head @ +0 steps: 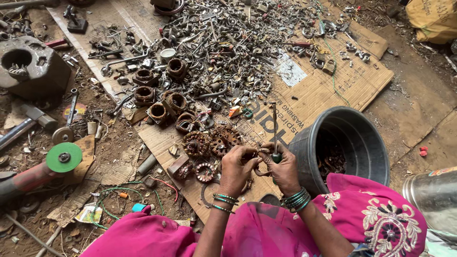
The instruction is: The person sits on the ground and uses a screwdriver to pry apart small, rusted metal components. They separate the pieces by hand and place the separated parts into a nearby bucket.
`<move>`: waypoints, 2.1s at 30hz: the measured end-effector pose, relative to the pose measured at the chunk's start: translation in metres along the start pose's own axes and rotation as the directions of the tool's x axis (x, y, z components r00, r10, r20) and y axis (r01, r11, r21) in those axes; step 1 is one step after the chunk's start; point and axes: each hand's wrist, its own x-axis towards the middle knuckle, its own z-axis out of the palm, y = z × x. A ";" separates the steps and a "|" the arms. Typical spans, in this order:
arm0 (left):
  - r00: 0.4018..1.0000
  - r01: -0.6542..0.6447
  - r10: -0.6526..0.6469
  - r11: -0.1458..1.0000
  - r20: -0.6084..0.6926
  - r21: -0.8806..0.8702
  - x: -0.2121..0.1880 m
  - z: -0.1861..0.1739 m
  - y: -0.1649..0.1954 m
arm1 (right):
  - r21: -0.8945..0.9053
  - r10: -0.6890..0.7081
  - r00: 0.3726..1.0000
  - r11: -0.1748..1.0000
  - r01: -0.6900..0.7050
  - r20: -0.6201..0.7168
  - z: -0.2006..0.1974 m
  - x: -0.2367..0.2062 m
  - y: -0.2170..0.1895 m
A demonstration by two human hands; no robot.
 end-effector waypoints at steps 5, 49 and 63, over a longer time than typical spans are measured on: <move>1.000 0.011 -0.011 1.000 -0.001 -0.003 0.002 -0.003 0.007 | -0.024 0.050 0.999 0.998 -0.051 -0.010 -0.003 0.002 0.004; 0.835 0.537 -0.460 0.558 0.302 -0.633 0.000 0.030 -0.047 | 0.207 0.221 0.973 0.951 -0.232 0.073 -0.015 0.009 -0.004; 0.977 0.211 -0.209 0.934 0.038 -0.289 0.007 -0.002 -0.019 | 0.135 0.359 0.878 0.900 -0.416 0.316 -0.031 0.014 0.007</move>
